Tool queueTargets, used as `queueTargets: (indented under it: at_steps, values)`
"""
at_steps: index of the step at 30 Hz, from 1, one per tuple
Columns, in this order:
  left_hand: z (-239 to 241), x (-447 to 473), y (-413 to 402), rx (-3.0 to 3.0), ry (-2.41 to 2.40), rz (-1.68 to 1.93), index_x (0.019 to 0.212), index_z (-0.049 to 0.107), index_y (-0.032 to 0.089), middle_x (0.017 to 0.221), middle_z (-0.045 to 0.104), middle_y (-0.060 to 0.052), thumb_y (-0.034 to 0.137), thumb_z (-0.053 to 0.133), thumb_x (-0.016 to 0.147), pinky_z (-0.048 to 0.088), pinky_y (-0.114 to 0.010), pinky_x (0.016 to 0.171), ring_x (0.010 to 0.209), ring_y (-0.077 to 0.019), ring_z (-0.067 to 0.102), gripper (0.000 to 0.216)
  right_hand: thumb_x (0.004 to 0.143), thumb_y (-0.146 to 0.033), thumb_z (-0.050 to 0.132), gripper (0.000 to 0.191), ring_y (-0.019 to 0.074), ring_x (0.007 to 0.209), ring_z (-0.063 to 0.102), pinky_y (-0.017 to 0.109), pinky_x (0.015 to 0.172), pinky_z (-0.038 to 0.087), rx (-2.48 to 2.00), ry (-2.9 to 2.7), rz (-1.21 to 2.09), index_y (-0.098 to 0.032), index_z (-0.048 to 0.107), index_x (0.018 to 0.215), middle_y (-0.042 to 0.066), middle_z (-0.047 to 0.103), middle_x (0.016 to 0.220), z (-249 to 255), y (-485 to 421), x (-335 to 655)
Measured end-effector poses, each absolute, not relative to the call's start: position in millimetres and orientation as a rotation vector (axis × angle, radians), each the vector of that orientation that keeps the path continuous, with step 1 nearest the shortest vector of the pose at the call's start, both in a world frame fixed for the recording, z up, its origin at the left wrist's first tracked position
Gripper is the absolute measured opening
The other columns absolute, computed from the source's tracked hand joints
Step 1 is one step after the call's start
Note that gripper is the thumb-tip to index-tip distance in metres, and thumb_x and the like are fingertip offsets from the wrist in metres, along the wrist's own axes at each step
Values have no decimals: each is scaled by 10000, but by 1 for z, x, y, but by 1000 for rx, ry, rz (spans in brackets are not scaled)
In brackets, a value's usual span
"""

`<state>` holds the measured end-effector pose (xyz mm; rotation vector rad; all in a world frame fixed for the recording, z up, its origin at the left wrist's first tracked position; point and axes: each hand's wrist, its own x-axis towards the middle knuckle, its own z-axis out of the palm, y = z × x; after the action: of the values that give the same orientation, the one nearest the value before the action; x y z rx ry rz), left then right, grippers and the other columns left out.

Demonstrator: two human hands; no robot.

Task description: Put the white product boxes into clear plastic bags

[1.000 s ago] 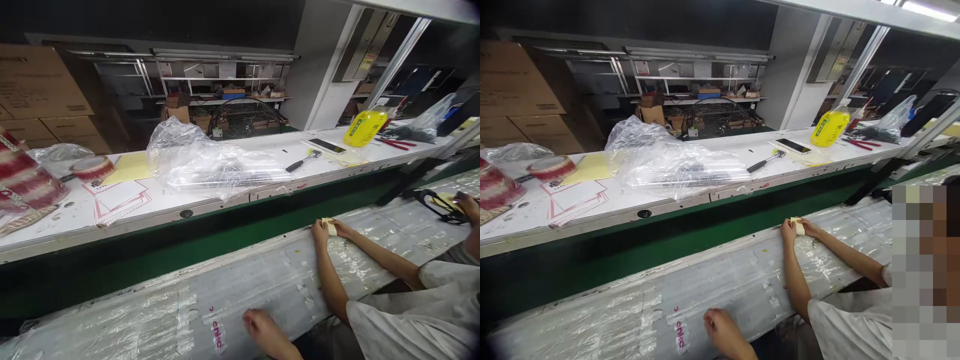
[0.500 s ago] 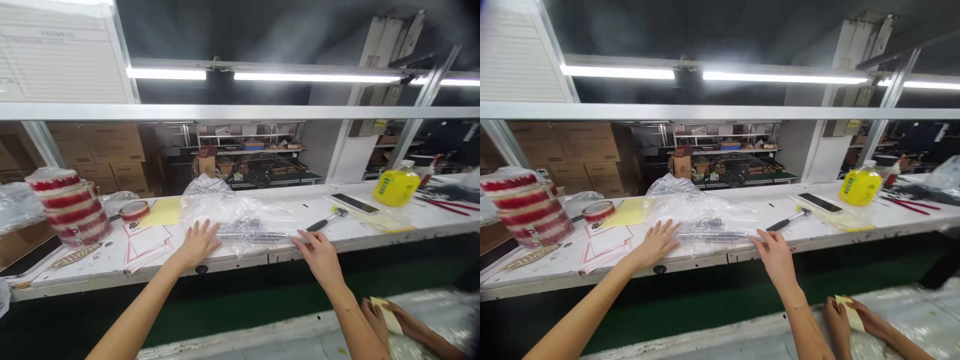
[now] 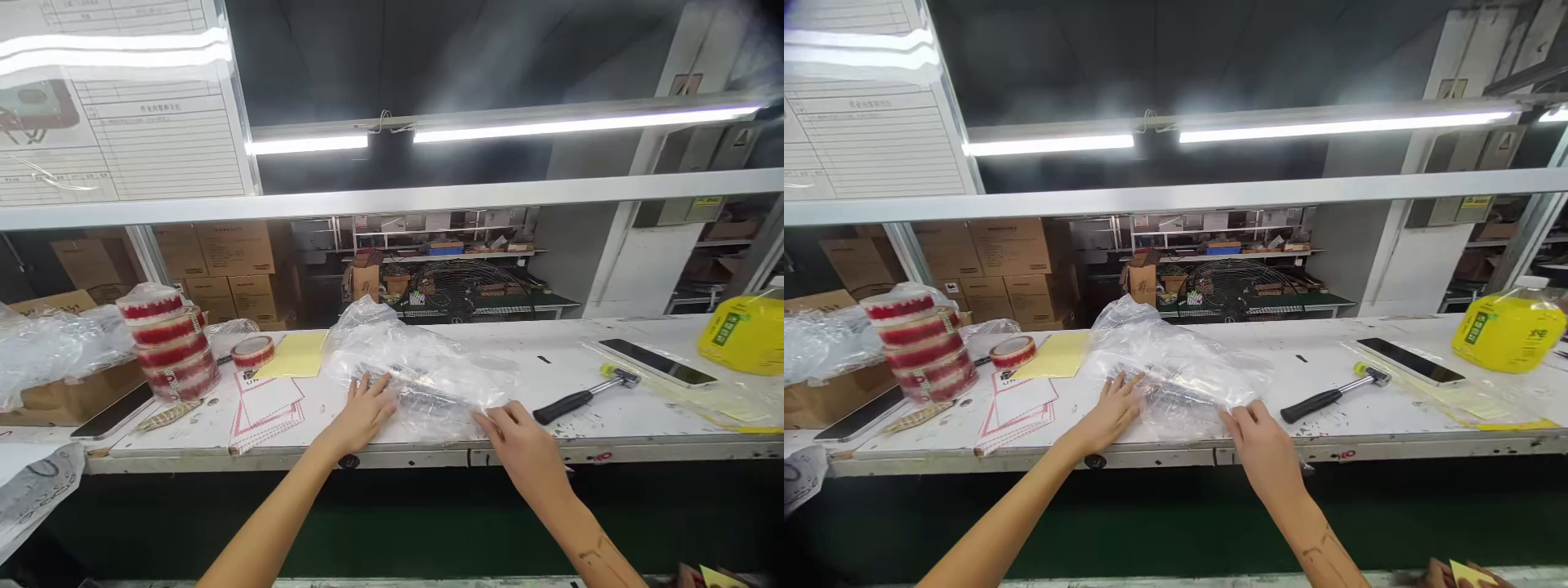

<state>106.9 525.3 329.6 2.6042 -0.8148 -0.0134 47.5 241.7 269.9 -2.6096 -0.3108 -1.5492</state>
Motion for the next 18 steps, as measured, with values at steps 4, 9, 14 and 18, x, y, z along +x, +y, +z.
queueTargets:
  at_steps: [4,9,14,18]
  values:
    - [331,105,529,2466,-784,-47,1550,297,314,1654,208,22,685,146,962,-6,-552,1254,1543,-306,-26,711,1051,-428,338,500,75,503,393,217,491,302,-2620,-278,-1438,-153,564,700,10,481,732,269,246,62]
    - [335,101,537,2402,-616,30,1502,411,273,1639,273,-21,649,251,975,102,-521,1265,1544,-269,116,666,1022,-528,349,531,127,617,524,243,543,402,-2598,-275,-1186,-175,708,852,65,562,837,279,246,55]
    - [301,57,553,2485,-572,500,1468,447,247,1627,295,-91,491,412,981,166,-579,1249,1522,-294,207,546,1026,-437,380,431,229,929,584,335,768,505,-2469,-312,-1240,-178,704,906,125,611,1017,308,262,29]
    - [223,-26,554,2294,-505,608,1323,590,388,1394,591,-43,365,438,977,460,-512,1135,1339,-260,522,378,1016,-222,304,388,242,959,612,348,802,511,-2762,-340,-610,-157,682,957,132,647,982,329,286,53]
